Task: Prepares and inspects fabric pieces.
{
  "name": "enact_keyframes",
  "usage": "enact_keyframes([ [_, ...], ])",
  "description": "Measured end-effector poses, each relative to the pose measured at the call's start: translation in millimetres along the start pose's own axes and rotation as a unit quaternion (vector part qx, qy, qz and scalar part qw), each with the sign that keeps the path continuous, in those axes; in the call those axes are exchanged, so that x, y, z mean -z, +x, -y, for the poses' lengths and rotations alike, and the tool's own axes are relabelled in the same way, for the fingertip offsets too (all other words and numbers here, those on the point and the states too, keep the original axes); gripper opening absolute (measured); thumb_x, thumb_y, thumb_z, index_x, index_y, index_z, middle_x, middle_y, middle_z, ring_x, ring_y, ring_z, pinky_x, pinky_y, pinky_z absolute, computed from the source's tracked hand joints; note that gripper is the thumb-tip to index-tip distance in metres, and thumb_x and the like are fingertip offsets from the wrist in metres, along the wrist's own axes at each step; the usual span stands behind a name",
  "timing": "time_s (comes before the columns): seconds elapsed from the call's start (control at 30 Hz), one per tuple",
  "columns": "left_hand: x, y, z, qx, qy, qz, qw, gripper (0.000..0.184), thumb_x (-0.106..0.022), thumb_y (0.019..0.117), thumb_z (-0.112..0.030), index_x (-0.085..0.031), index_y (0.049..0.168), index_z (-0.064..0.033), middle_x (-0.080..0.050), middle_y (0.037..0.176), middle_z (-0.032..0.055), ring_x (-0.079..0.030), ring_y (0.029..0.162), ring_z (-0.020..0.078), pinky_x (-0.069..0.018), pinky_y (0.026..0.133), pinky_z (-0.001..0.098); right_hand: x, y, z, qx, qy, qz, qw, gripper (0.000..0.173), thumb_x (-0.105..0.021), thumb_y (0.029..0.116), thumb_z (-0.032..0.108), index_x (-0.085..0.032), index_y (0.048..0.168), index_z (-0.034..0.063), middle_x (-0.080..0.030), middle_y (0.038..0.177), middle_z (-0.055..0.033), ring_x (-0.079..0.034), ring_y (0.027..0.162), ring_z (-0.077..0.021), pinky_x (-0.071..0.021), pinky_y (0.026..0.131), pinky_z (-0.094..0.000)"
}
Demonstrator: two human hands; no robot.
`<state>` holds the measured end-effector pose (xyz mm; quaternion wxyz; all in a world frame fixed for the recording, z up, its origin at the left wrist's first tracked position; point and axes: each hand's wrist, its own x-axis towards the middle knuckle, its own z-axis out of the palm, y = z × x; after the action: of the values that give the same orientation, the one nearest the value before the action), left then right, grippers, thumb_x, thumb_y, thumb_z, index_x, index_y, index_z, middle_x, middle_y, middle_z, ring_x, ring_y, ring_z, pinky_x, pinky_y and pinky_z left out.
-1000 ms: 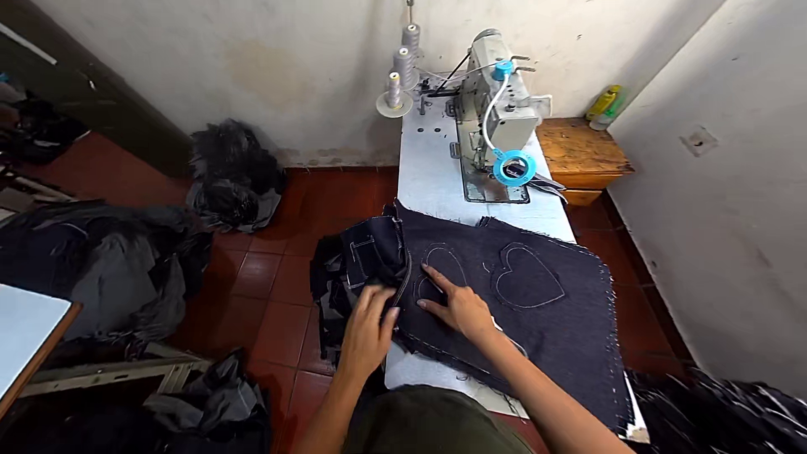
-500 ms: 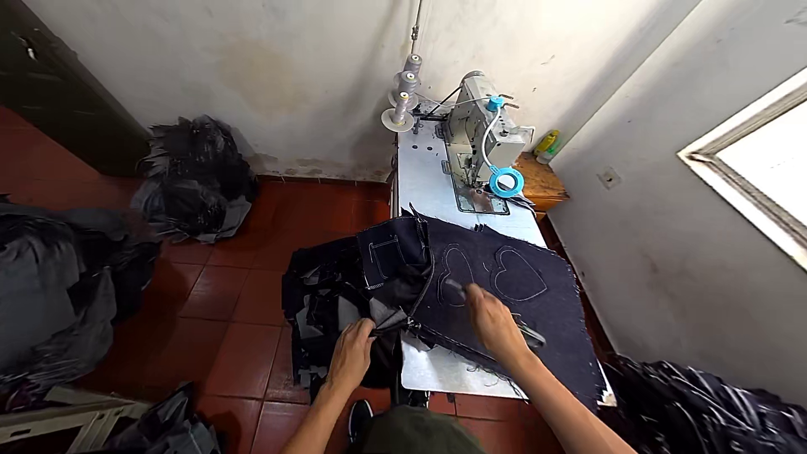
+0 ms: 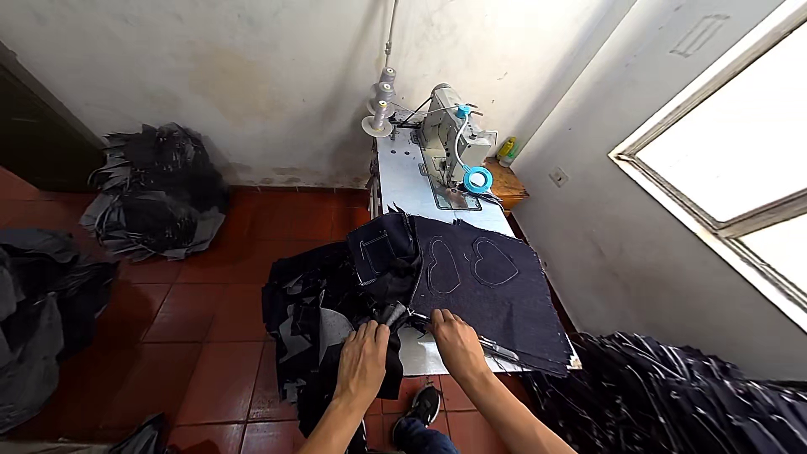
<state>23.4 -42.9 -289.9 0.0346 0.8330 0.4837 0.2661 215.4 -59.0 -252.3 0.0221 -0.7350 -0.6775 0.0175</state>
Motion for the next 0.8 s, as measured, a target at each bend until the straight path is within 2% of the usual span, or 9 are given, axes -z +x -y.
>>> enact_keyframes([
  [0.13,1.7,-6.9,-7.6,0.006,-0.015,0.026,1.000,0.012,-0.063,0.0866,0.002,-0.071,0.094,-0.0019,-0.070,0.089,0.0148,-0.073,0.083,0.0308,-0.0612,0.070,0.0429,-19.9,11.6,5.6,0.092,-0.032,-0.135,0.986,0.012,-0.067,0.0930,0.007,-0.070,0.093,-0.0046,-0.070,0.085,-0.0201,-0.074,0.079,-0.0350,-0.0608,0.064,-0.0451],
  [0.23,5.4,-12.4,-17.2,0.059,-0.031,0.095,0.993,0.019,-0.057,0.0922,0.002,-0.070,0.106,0.0003,-0.071,0.101,0.0177,-0.073,0.094,0.0331,-0.0611,0.077,0.0446,-21.5,15.7,6.3,0.104,-0.060,-0.068,0.990,0.017,-0.055,0.0971,0.006,-0.068,0.100,-0.0045,-0.070,0.091,-0.0217,-0.073,0.080,-0.0379,-0.0590,0.062,-0.0477],
  [0.37,18.7,-21.1,-30.5,0.194,-0.072,0.179,0.962,0.029,-0.048,0.1003,-0.003,-0.063,0.125,0.0011,-0.068,0.119,0.0193,-0.068,0.111,0.0341,-0.0573,0.092,0.0461,-4.7,7.6,-9.5,0.053,0.040,0.009,0.998,0.034,-0.045,0.1080,0.024,-0.065,0.111,-0.0032,-0.071,0.103,-0.0239,-0.073,0.091,-0.0422,-0.0584,0.072,-0.0559],
  [0.43,26.2,-36.8,-43.8,0.213,-0.081,0.099,0.969,0.024,-0.051,0.0985,-0.002,-0.066,0.116,0.0044,-0.070,0.111,0.0209,-0.071,0.104,0.0355,-0.0588,0.087,0.0470,19.1,-3.7,-16.9,-0.010,0.192,0.080,0.978,0.046,-0.042,0.1096,0.038,-0.067,0.110,-0.0013,-0.071,0.095,-0.0212,-0.072,0.090,-0.0389,-0.0561,0.079,-0.0571],
  [0.5,32.2,-56.7,-70.6,0.187,-0.071,-0.014,0.980,0.014,-0.057,0.0932,0.001,-0.068,0.100,0.0066,-0.071,0.097,0.0211,-0.074,0.091,0.0353,-0.0615,0.078,0.0465,31.6,-24.5,-16.4,-0.052,0.358,0.190,0.913,0.061,-0.040,0.1058,0.057,-0.068,0.105,0.0024,-0.063,0.073,-0.0100,-0.062,0.066,-0.0248,-0.0525,0.066,-0.0454],
  [0.57,32.4,-78.4,-106.7,0.156,-0.097,-0.048,0.982,0.011,-0.061,0.0898,0.001,-0.069,0.093,0.0073,-0.071,0.092,0.0208,-0.074,0.087,0.0343,-0.0621,0.077,0.0453,26.6,-48.5,-1.2,-0.071,0.467,0.238,0.849,0.051,-0.056,0.1002,0.054,-0.065,0.096,0.0044,-0.055,0.063,-0.0016,-0.052,0.053,-0.0147,-0.0466,0.054,-0.0361],
  [0.6,30.9,-90.3,-125.6,0.153,-0.133,-0.025,0.979,0.014,-0.063,0.0908,-0.003,-0.068,0.096,0.0084,-0.071,0.095,0.0216,-0.074,0.091,0.0341,-0.0618,0.081,0.0446,21.6,-55.7,4.8,-0.067,0.460,0.228,0.856,0.042,-0.065,0.0965,0.045,-0.066,0.089,0.0044,-0.057,0.065,-0.0035,-0.056,0.058,-0.0173,-0.0479,0.059,-0.0403],
  [0.7,38.3,-130.3,-156.2,0.227,-0.321,0.084,0.916,0.039,-0.070,0.0945,-0.017,-0.062,0.120,0.0111,-0.069,0.113,0.0244,-0.072,0.098,0.0318,-0.0600,0.090,0.0450,8.9,-82.5,-4.7,0.054,0.380,0.185,0.905,0.032,-0.066,0.0963,0.034,-0.069,0.089,0.0031,-0.065,0.075,-0.0112,-0.064,0.075,-0.0268,-0.0503,0.074,-0.0496],
  [0.8,54.1,-145.0,-127.9,0.249,-0.326,-0.045,0.911,0.024,-0.058,0.1007,-0.018,-0.070,0.101,0.0030,-0.074,0.083,0.0097,-0.072,0.067,0.0168,-0.0630,0.064,0.0375,21.9,-112.5,-47.7,0.302,0.436,0.169,0.830,0.029,-0.065,0.0990,0.029,-0.073,0.094,0.0015,-0.068,0.075,-0.0114,-0.065,0.069,-0.0226,-0.0533,0.069,-0.0444],
])
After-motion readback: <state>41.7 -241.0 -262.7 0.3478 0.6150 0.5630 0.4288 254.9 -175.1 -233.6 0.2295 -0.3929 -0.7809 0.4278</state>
